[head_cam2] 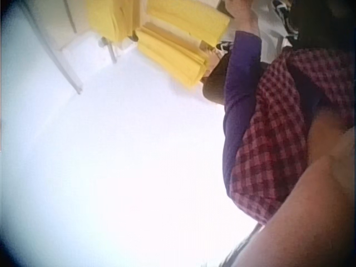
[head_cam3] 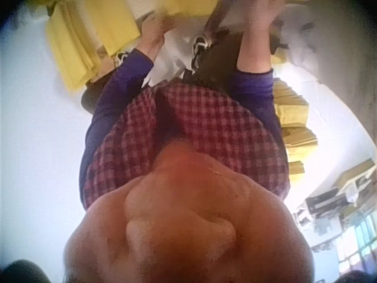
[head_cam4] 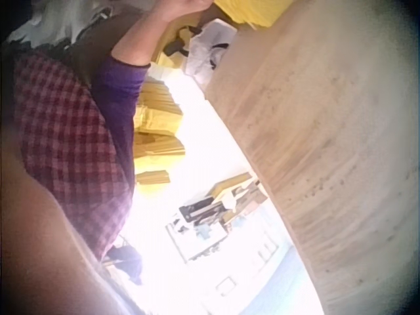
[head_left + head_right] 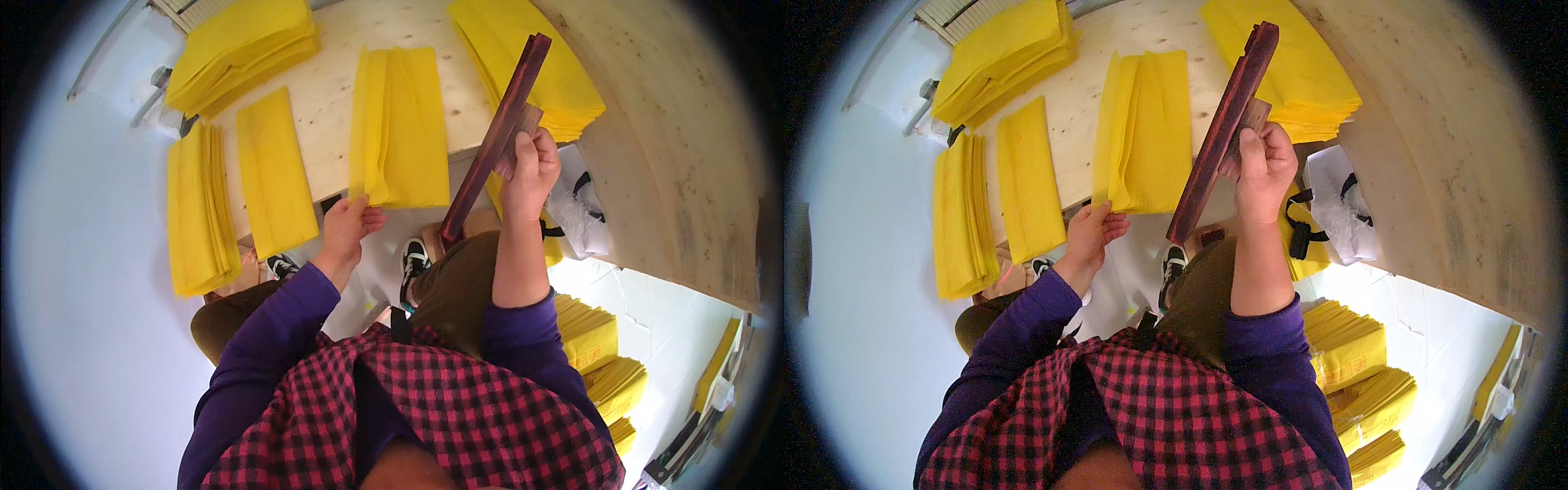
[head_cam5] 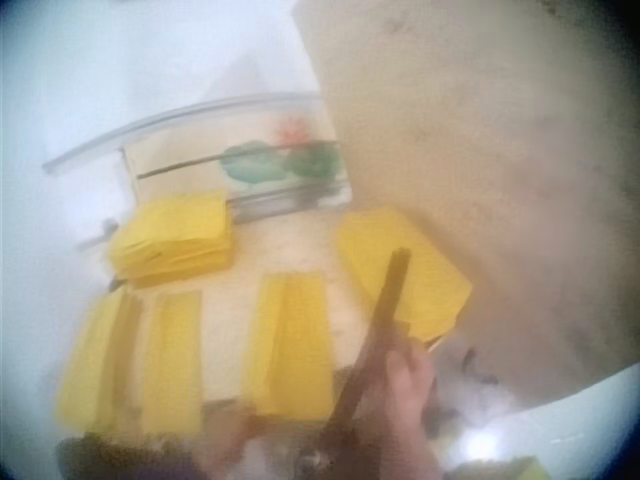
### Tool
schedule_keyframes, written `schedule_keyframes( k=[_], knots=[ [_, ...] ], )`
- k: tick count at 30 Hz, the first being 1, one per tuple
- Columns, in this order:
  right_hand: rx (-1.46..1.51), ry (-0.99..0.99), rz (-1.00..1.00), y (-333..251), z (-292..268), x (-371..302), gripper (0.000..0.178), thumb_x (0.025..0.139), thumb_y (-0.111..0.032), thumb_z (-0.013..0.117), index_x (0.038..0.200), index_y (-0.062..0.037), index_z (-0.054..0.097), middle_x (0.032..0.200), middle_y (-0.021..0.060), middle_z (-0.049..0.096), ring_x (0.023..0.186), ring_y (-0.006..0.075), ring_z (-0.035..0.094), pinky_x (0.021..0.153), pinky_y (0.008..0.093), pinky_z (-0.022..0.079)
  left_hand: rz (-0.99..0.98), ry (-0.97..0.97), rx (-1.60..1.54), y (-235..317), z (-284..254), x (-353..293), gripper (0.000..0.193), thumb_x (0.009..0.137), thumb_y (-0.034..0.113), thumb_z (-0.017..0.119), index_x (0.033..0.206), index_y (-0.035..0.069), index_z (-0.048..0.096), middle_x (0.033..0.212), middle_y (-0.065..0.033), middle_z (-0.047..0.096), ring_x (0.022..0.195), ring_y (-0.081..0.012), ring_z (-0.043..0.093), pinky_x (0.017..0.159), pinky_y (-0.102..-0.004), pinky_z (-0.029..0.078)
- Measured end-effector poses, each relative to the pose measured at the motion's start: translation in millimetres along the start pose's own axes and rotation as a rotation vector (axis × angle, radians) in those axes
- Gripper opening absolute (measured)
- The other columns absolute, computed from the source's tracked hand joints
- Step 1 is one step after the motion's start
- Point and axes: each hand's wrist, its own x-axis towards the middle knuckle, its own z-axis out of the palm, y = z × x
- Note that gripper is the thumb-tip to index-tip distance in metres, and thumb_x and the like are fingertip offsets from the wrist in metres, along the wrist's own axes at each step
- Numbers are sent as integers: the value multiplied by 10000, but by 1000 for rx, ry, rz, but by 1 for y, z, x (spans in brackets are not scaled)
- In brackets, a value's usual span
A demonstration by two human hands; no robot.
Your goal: The person repeatedly folds yellow foam sheets in half using a wooden block as a guide and then stacks them on a wooden workbench. The person handles the sheets one at a time, aligns them, and uses the block to press the fold before stacking.
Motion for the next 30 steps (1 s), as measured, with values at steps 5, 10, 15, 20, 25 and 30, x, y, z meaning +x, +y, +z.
schedule_keyframes(
  k=[5,10,15,20,25,30],
  knots=[
    [90,-15,-17,5,3,0,111,862,-102,550,789,-32,505,736,15,564,568,68,533,460,239,493,206,-23,257,-4,-10,-2,198,875,180,537,943,-6,546,773,-101,584,619,-182,599,506,-299,481],
    [67,-47,-17,4,1,0,110,864,-94,546,785,-31,502,736,12,558,582,67,532,465,243,499,589,-13,822,8,-7,6,227,816,131,576,953,-49,551,833,-160,579,739,-266,586,621,-376,463],
    [108,-46,-11,5,-1,0,110,863,-91,544,775,-39,503,714,0,546,563,52,505,452,224,464,970,10,1143,16,7,10,294,755,85,579,1015,-50,553,967,-213,563,953,-369,492,832,-433,401],
    [12,-3,-39,11,-3,4,137,851,-79,557,733,-41,499,681,-31,513,543,26,434,469,180,372,1062,-16,1360,19,14,13,417,766,122,577,1148,-30,508,1188,-215,483,1117,-359,436,956,-419,351],
    [-74,-29,-36,18,-5,6,154,839,-70,572,710,-48,490,640,-64,460,531,11,362,459,176,301,1054,-93,1486,18,17,23,461,795,179,568,1203,-13,471,1309,-202,407,1243,-352,348,1040,-431,270],
    [-166,-30,25,22,-1,7,169,836,-61,573,698,-54,475,620,-71,437,515,8,339,455,174,286,1046,-150,1526,20,16,23,467,833,220,554,1235,7,449,1326,-189,396,1269,-346,321,1054,-464,239]
  ],
)
